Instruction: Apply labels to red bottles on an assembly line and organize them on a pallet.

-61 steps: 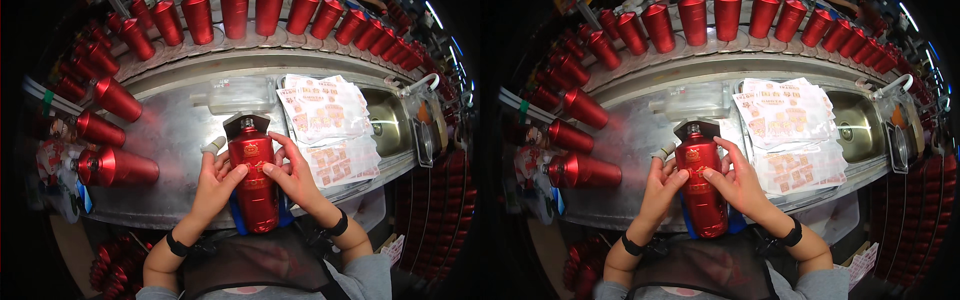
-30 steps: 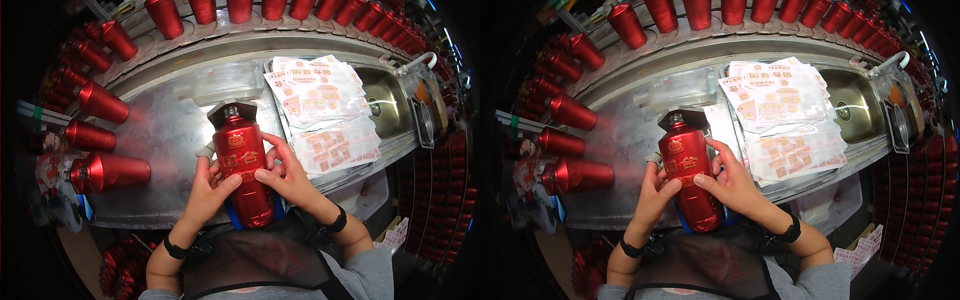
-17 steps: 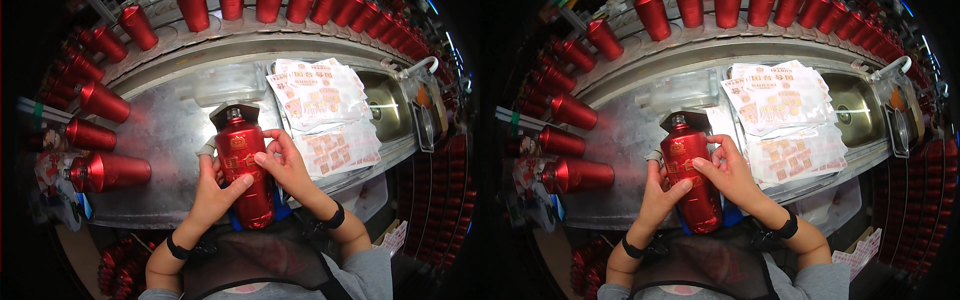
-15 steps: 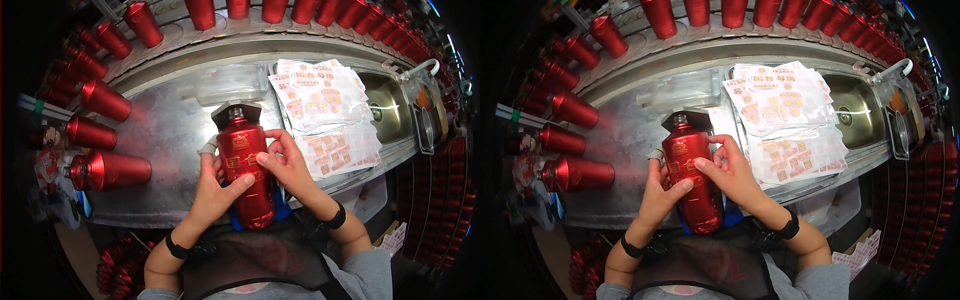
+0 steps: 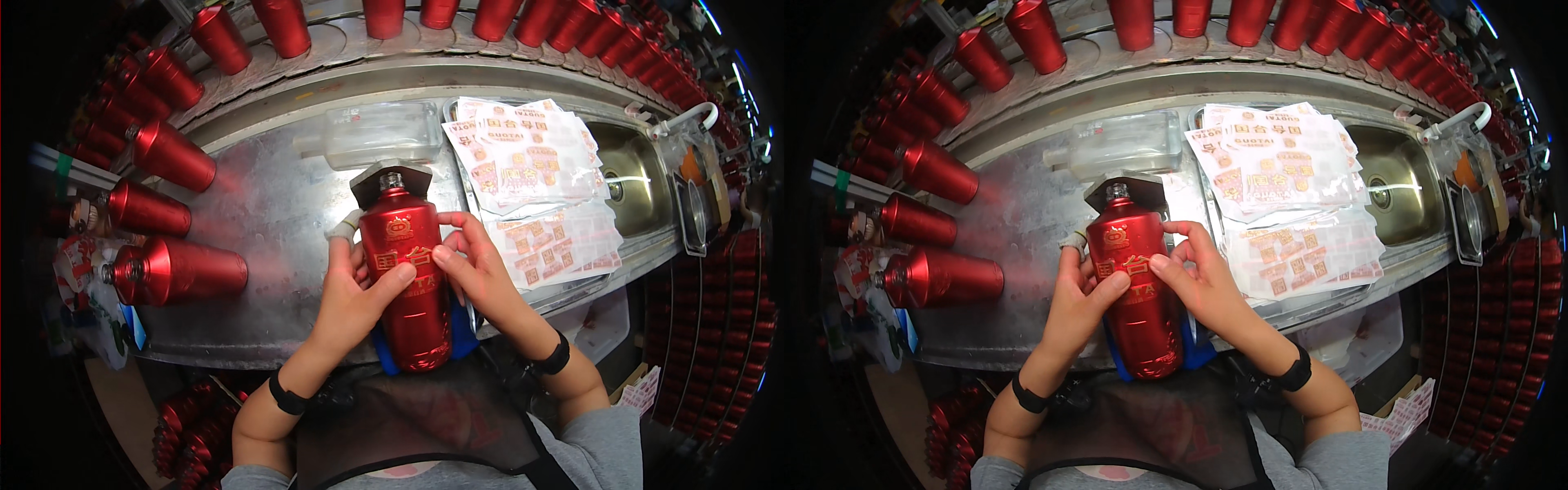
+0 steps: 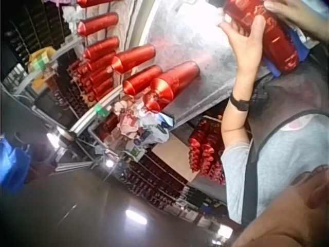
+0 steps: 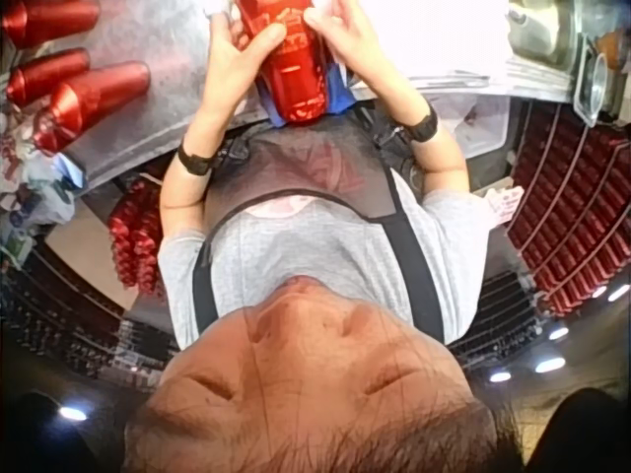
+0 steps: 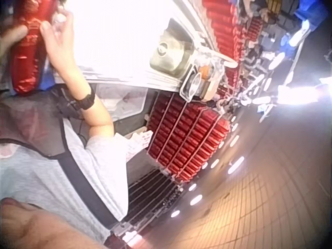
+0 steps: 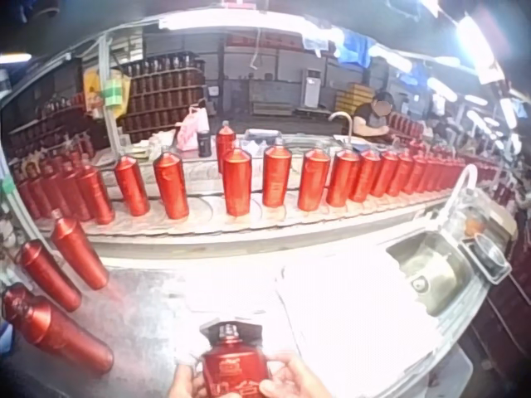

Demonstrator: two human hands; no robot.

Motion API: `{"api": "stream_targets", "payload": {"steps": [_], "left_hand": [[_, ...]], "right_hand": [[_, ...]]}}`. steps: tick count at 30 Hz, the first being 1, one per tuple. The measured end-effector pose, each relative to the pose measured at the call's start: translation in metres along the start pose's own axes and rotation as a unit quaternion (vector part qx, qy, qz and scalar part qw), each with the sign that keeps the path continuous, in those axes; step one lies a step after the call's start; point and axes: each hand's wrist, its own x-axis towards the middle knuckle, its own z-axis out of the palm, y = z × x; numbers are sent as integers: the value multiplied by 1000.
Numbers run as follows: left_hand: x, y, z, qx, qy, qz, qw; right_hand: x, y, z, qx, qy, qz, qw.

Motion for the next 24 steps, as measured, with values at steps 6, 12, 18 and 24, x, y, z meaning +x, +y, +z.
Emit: {"api": "stream_targets", "payload": {"steps": [6,12,18,24], "left_hand": [[-13,-3,-6,13,-21,-16,1000],[-14,-2,-13,1,-47,-27,999],[-18,-11,-38,-96,-71,-31,992],[-18,-12,-27,-97,-50,-25,994]], "right_hand": [[-16,4,1,5,-21,53,998],[-18,12,0,-38,-28,-3,999],[-22,6,-4,26,-40,72,996],[-21,9,4,-14,-22,25,999]]}}
